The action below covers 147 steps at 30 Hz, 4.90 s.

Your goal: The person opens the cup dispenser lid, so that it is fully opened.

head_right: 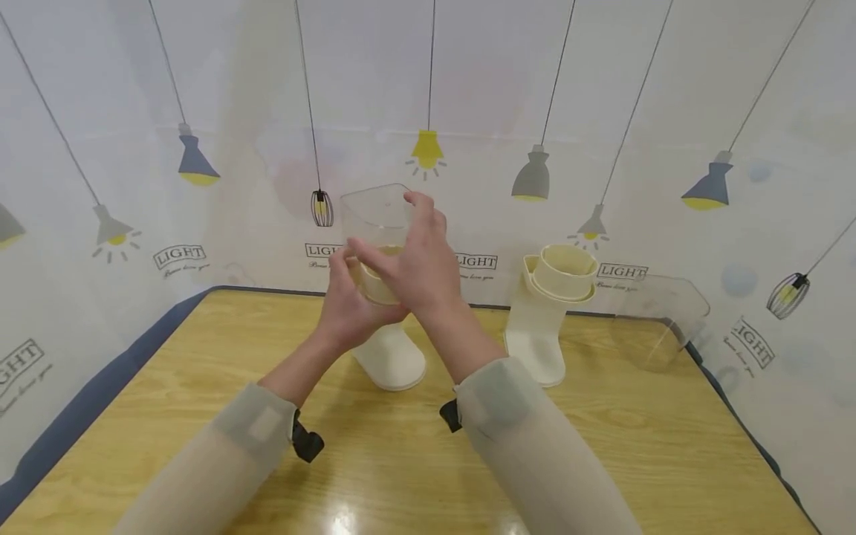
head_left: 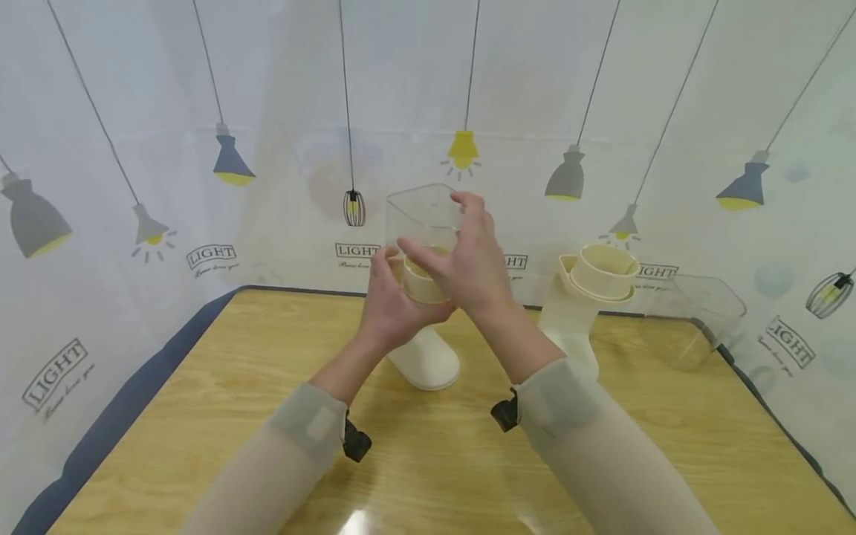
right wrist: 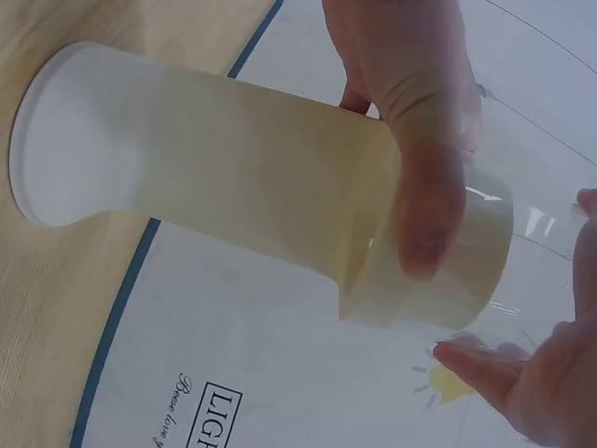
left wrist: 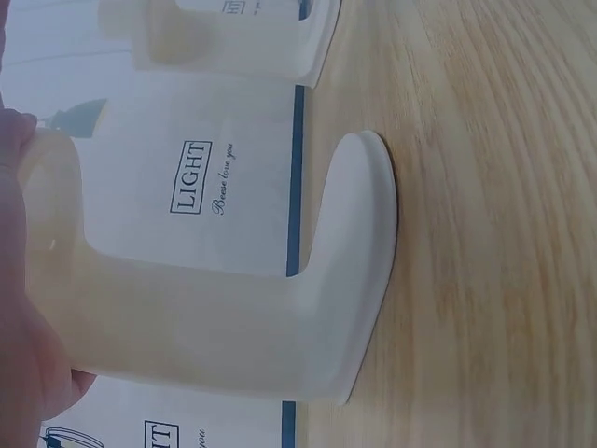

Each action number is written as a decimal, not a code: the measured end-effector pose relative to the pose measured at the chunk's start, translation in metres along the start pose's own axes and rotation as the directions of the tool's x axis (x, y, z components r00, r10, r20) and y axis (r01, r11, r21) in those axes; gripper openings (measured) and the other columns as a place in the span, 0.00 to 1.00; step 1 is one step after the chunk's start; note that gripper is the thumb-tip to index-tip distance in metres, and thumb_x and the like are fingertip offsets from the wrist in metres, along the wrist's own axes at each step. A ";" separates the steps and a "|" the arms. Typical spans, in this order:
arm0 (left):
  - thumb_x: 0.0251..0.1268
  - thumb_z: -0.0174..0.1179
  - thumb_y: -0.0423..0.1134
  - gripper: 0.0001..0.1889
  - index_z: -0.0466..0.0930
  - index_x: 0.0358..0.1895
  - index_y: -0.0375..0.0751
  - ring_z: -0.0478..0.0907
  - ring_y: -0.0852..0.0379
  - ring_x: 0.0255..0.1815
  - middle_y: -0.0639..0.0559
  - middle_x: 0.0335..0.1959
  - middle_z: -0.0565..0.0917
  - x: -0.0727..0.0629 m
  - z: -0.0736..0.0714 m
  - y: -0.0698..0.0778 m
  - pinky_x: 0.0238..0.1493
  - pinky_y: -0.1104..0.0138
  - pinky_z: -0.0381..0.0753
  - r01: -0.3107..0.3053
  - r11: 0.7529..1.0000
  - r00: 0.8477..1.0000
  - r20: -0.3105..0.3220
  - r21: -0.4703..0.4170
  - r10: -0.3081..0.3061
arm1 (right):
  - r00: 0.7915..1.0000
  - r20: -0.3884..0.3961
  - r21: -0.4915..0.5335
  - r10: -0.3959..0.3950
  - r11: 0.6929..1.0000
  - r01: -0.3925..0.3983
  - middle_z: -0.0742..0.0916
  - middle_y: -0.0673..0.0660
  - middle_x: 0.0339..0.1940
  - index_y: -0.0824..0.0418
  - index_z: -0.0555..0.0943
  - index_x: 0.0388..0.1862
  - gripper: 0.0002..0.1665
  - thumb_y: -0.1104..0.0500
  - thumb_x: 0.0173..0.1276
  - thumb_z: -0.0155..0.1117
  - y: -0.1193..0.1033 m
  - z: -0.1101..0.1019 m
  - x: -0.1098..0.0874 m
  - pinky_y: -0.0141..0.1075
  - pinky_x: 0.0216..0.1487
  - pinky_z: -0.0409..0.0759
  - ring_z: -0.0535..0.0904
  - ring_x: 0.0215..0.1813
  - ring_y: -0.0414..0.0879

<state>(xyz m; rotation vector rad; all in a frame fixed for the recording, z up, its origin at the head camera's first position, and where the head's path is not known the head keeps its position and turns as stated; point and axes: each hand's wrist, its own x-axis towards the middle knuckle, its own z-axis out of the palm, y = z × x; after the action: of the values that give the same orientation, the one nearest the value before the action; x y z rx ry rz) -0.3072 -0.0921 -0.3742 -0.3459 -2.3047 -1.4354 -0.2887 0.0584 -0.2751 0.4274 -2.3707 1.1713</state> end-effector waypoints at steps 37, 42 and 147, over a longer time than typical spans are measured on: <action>0.42 0.88 0.58 0.67 0.49 0.82 0.49 0.77 0.42 0.65 0.39 0.74 0.68 0.008 -0.006 0.004 0.63 0.47 0.85 -0.028 0.999 0.998 0.058 0.041 0.025 | 0.999 0.027 -0.243 -0.020 0.970 0.026 0.78 0.66 0.74 0.49 0.66 0.84 0.57 0.26 0.65 0.75 -0.024 -0.023 0.002 0.50 0.34 0.87 0.84 0.35 0.58; 0.41 0.88 0.59 0.70 0.48 0.85 0.48 0.80 0.41 0.62 0.36 0.71 0.73 0.007 -0.008 0.000 0.61 0.46 0.86 -0.007 0.999 0.998 0.067 0.048 0.003 | 0.994 0.034 -0.099 0.103 0.990 -0.099 0.78 0.63 0.76 0.49 0.67 0.86 0.58 0.27 0.65 0.76 -0.016 -0.028 0.006 0.56 0.58 0.88 0.84 0.61 0.56; 0.67 0.76 0.57 0.58 0.44 0.91 0.65 0.59 0.37 0.87 0.45 0.89 0.60 0.025 -0.017 -0.034 0.84 0.36 0.63 0.197 0.962 0.954 0.264 -0.186 -0.144 | 0.789 -0.197 -0.323 0.582 0.722 -0.612 0.50 0.81 0.89 0.69 0.40 0.91 0.69 0.30 0.78 0.64 0.219 -0.287 -0.169 0.54 0.39 0.86 0.67 0.74 0.87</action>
<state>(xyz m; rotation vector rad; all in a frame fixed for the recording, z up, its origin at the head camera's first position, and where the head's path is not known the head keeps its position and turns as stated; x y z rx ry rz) -0.3395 -0.1225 -0.3832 -0.4158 -2.4319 -1.8247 -0.1717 0.4306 -0.3566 -0.5602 -2.6562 0.9031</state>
